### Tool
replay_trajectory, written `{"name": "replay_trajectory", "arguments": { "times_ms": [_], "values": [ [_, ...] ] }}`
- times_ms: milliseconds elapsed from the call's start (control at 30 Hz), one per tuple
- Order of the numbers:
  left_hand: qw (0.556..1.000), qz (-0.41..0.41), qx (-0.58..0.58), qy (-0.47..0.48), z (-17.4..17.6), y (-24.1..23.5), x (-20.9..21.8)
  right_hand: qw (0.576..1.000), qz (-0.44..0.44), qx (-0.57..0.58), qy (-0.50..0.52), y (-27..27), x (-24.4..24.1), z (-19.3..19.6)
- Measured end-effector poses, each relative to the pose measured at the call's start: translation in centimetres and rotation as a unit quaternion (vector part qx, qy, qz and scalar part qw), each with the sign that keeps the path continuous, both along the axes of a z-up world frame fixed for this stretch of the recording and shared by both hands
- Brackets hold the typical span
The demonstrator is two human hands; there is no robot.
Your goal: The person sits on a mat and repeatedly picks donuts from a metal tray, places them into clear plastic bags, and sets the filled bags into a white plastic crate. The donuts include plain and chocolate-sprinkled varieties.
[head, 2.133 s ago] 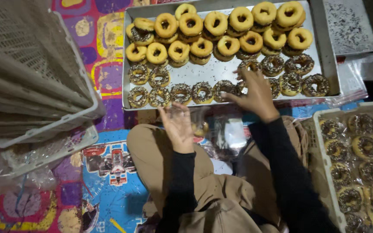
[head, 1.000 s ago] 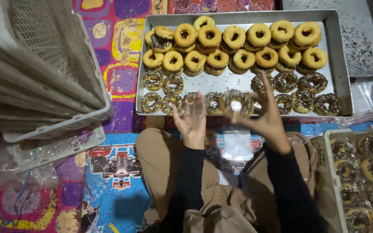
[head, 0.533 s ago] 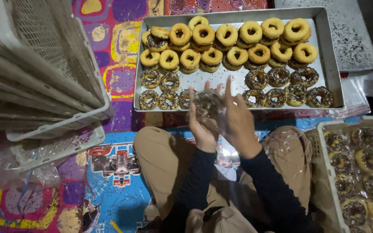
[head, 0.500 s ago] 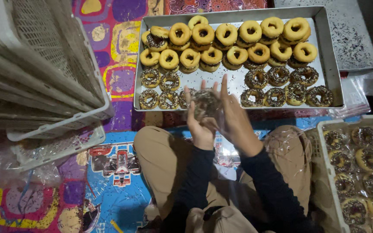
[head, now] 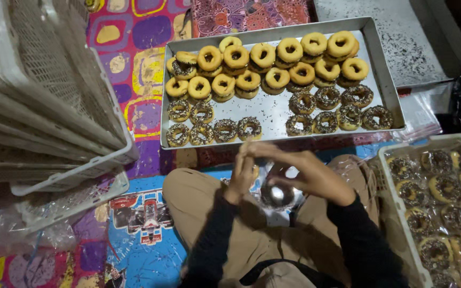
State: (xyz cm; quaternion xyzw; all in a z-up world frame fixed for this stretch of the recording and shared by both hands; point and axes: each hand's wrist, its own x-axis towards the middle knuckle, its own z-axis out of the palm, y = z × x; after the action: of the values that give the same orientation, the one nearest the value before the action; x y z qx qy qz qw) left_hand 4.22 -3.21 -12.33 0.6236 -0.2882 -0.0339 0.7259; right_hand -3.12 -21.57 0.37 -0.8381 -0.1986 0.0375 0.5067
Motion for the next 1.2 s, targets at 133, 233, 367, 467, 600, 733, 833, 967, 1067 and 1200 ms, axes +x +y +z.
{"name": "replay_trajectory", "arguments": {
  "times_ms": [133, 233, 367, 467, 600, 733, 833, 967, 1067, 1200],
  "values": [
    [0.954, 0.039, 0.181, -0.238, 5.1, 1.6, 0.0, 0.979, -0.160, 0.105, 0.062, -2.4, -1.6, -0.1],
    [0.909, 0.063, 0.195, -0.362, 8.8, 2.4, -2.2, 0.967, -0.149, 0.205, -0.001, -2.6, -2.7, -1.7],
    [0.835, 0.056, 0.218, -0.501, 11.7, 2.6, -3.2, 0.988, -0.117, 0.013, -0.101, -2.2, -1.8, -2.1],
    [0.825, 0.061, 0.225, -0.516, 12.0, 3.2, -3.2, 0.989, -0.092, -0.044, -0.110, -1.6, -0.8, -0.7],
    [0.836, 0.074, 0.225, -0.496, 11.7, 4.1, -3.4, 0.974, -0.046, -0.053, -0.215, -0.2, -1.8, 1.6],
    [0.806, 0.075, 0.214, -0.547, 12.2, 4.4, -2.9, 0.985, -0.064, 0.000, -0.160, 0.6, -2.5, 2.8],
    [0.780, 0.026, 0.206, -0.590, 12.6, 4.6, -2.7, 0.990, -0.062, -0.028, -0.120, 0.1, -2.0, 2.8],
    [0.761, 0.030, 0.213, -0.612, 12.8, 4.6, -2.7, 0.983, -0.006, -0.040, -0.177, -0.8, -0.7, 2.4],
    [0.799, 0.034, 0.209, -0.562, 12.3, 4.7, -3.0, 0.960, -0.035, -0.143, -0.239, 0.0, -1.3, 0.1],
    [0.828, 0.045, 0.231, -0.508, 12.1, 5.8, -2.9, 0.873, -0.073, -0.284, -0.389, 1.0, -3.9, -4.9]
  ]
}}
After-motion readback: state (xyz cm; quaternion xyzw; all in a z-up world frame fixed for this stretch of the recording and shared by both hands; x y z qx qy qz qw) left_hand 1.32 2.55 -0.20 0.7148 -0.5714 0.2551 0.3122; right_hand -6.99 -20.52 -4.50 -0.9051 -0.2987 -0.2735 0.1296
